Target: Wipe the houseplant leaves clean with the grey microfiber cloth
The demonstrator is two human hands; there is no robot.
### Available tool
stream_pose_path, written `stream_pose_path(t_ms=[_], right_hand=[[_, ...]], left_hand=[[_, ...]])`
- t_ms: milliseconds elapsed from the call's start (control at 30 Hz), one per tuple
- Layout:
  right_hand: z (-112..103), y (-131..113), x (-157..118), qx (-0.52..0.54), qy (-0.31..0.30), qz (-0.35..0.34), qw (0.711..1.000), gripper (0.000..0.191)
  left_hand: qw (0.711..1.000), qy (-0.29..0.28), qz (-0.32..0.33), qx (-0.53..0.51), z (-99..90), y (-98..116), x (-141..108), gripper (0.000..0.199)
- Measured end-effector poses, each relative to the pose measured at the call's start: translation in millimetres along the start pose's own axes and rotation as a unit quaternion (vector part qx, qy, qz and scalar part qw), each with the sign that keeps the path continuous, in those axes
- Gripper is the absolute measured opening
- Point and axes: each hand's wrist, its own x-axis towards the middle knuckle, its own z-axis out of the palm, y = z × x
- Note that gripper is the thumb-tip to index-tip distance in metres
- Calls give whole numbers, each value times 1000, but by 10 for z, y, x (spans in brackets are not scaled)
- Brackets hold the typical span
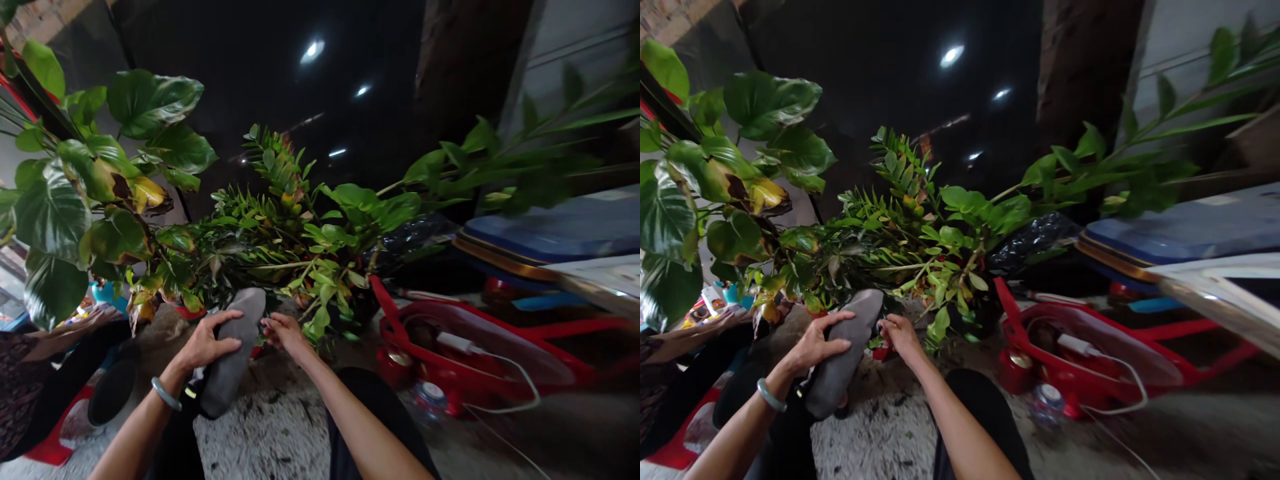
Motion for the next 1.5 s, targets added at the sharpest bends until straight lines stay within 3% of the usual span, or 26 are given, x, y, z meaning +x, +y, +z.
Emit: stream_pose_path(t_ms=[67,233,300,500,567,667,800,900,967,1067,1133,1200,1367,1433,1500], right_hand=[[-6,-1,4,1,-1,1,1000,17],[17,4,-6,6,-2,5,1000,17],[31,6,-5,7,0,6,1000,17],[18,11,5,5,7,6,1000,15],[-3,13,5,6,6,3,1000,15],[-25,18,8,10,0,-2,1000,16],[-3,42,21,17,-5,-6,1000,17],[28,67,35,24,-3,-5,1000,18],[32,76,40,32,-2,-4,999,18],[11,66,41,52,-7,-6,999,18],[-9,45,34,72,-12,-7,997,18],[-25,19,18,96,-16,-8,995,19],[-50,-52,-36,181,-21,-7,983,20],[-64,-76,-48,228,-20,7,973,18],[-80,-91,-53,258,-17,22,966,16]], left_hand=[[1000,12,4,-3,-14,41,-30,56],[978,202,42,-25,-167,254,150,62],[974,223,46,-13,-189,258,237,64],[996,78,31,24,-7,-77,194,58],[998,54,18,28,42,-138,118,57],[998,58,17,21,28,-61,52,56],[990,129,46,7,-55,153,127,58],[986,158,57,9,-43,166,197,58],[992,118,46,15,12,97,180,58],[999,13,24,33,88,11,71,55],[999,-15,21,31,80,39,7,54],[999,19,26,12,21,138,1,55],[980,192,45,-11,-125,322,159,62],[979,198,37,-7,-105,264,180,62],[989,148,24,-2,-59,176,144,60]])
